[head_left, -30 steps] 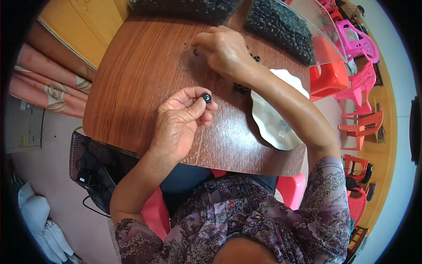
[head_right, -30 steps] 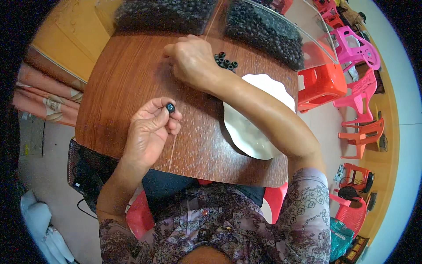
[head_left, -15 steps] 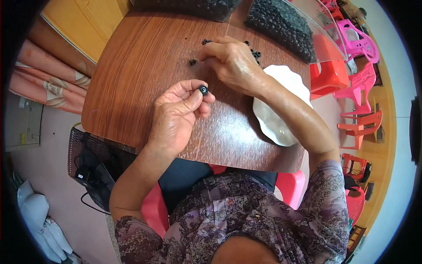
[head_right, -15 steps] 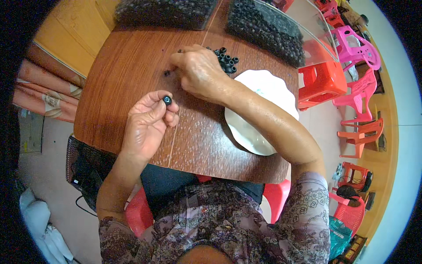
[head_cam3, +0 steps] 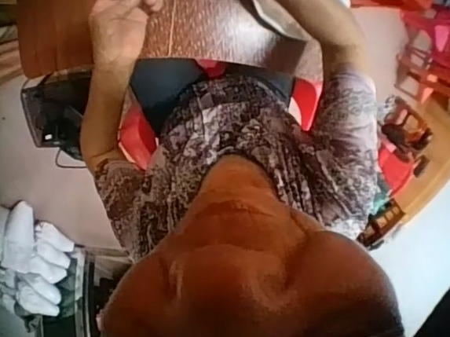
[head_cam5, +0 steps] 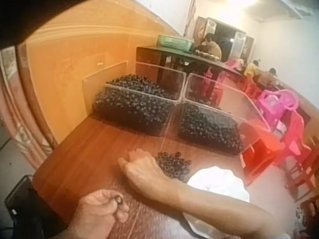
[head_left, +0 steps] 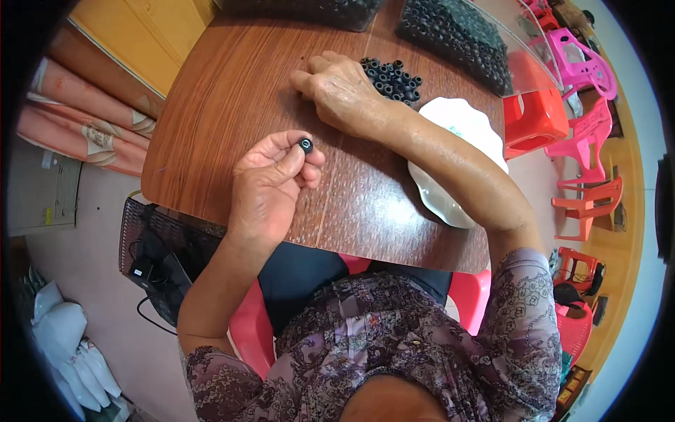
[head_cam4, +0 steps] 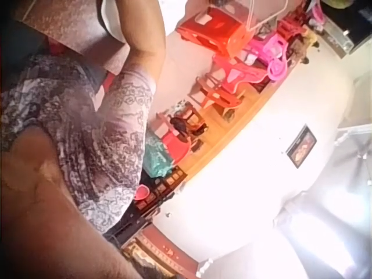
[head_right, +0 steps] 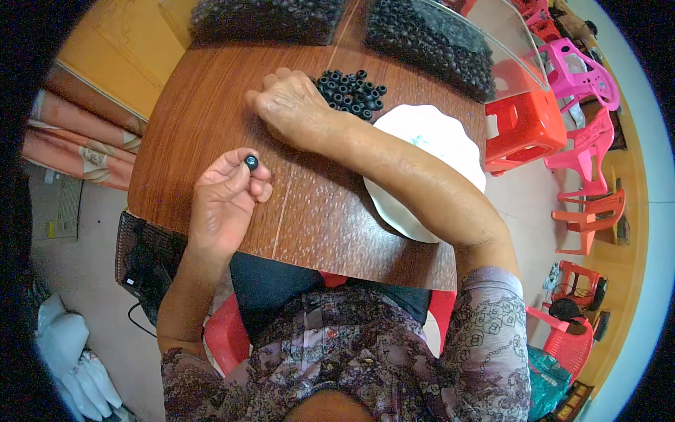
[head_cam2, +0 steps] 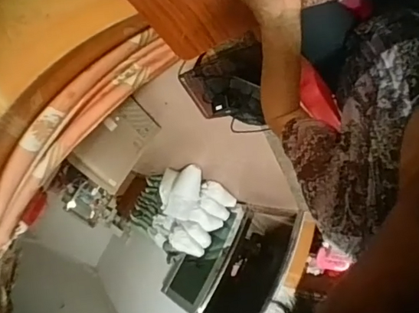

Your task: Assembling small black plastic rings with tiny white components.

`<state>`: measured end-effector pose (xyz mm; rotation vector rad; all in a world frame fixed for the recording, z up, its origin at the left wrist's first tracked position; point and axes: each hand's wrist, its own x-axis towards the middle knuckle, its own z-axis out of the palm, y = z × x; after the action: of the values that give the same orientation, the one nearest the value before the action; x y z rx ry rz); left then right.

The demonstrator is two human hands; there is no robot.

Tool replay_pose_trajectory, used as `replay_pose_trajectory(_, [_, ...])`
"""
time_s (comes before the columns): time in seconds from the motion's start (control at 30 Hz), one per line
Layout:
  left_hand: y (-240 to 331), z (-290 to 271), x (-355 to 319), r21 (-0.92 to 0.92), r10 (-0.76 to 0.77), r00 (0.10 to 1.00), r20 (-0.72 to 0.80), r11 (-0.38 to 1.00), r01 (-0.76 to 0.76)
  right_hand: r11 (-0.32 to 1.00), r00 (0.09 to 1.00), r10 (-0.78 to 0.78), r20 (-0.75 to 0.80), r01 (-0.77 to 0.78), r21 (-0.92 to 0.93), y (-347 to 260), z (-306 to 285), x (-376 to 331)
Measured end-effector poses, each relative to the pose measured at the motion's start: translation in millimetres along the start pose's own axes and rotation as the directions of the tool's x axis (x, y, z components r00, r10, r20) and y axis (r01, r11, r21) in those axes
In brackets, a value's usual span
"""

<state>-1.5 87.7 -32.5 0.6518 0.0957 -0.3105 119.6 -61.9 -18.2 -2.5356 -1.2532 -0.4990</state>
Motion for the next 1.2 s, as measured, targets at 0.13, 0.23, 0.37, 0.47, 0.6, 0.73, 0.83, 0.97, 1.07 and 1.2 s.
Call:
replay_pose_trajectory(0.13, [1, 1, 2, 0.013, 0.001, 1.000, 0.006, 1.000, -0.001, 0.998, 0.995, 0.057, 0.080, -0.056, -0.019, 3, 0, 6])
replay_pose_trajectory(0.23, [1, 1, 3, 0.001, -0.019, 1.000, 0.014, 1.000, 0.019, 0.954, 0.963, 0.202, 0.178, -0.235, 0.188, 1, -15, 1])
replay_pose_trajectory(0.37, [-4, 12, 1, 0.017, -0.021, 0.999, 0.038, 1.000, 0.020, 0.594, 0.918, 0.375, 0.131, -0.346, 0.726, -12, -53, -29])
replay_pose_trajectory(0.47, [-9, 28, 1, 0.062, -0.038, 0.998, 0.040, 0.997, 0.035, 0.254, 0.842, 0.455, 0.289, -0.435, 0.864, -21, -79, -55])
replay_pose_trajectory(0.6, [-18, 48, 0, 0.112, -0.114, 0.992, 0.056, 0.988, 0.107, 0.034, 0.803, 0.489, 0.341, -0.408, 0.912, -29, -98, -86])
replay_pose_trajectory(0.73, [-31, 67, 2, 0.140, -0.135, 0.984, 0.117, 0.983, 0.118, -0.066, 0.780, 0.535, 0.326, -0.345, 0.936, -31, -109, -112])
replay_pose_trajectory(0.83, [-42, 79, 3, 0.151, -0.149, 0.981, 0.120, 0.980, 0.130, -0.117, 0.742, 0.587, 0.324, -0.319, 0.941, -30, -115, -127])
replay_pose_trajectory(0.97, [-54, 88, 4, 0.191, -0.166, 0.980, 0.111, 0.971, 0.143, -0.131, 0.694, 0.643, 0.323, -0.316, 0.940, -31, -123, -144])
replay_pose_trajectory(1.07, [-59, 90, 4, 0.205, -0.188, 0.975, 0.122, 0.966, 0.161, -0.058, 0.688, 0.673, 0.271, -0.316, 0.947, -32, -125, -154])
replay_pose_trajectory(1.2, [-64, 95, 4, 0.208, -0.212, 0.971, 0.113, 0.961, 0.185, 0.023, 0.657, 0.727, 0.199, -0.312, 0.950, -35, -127, -158])
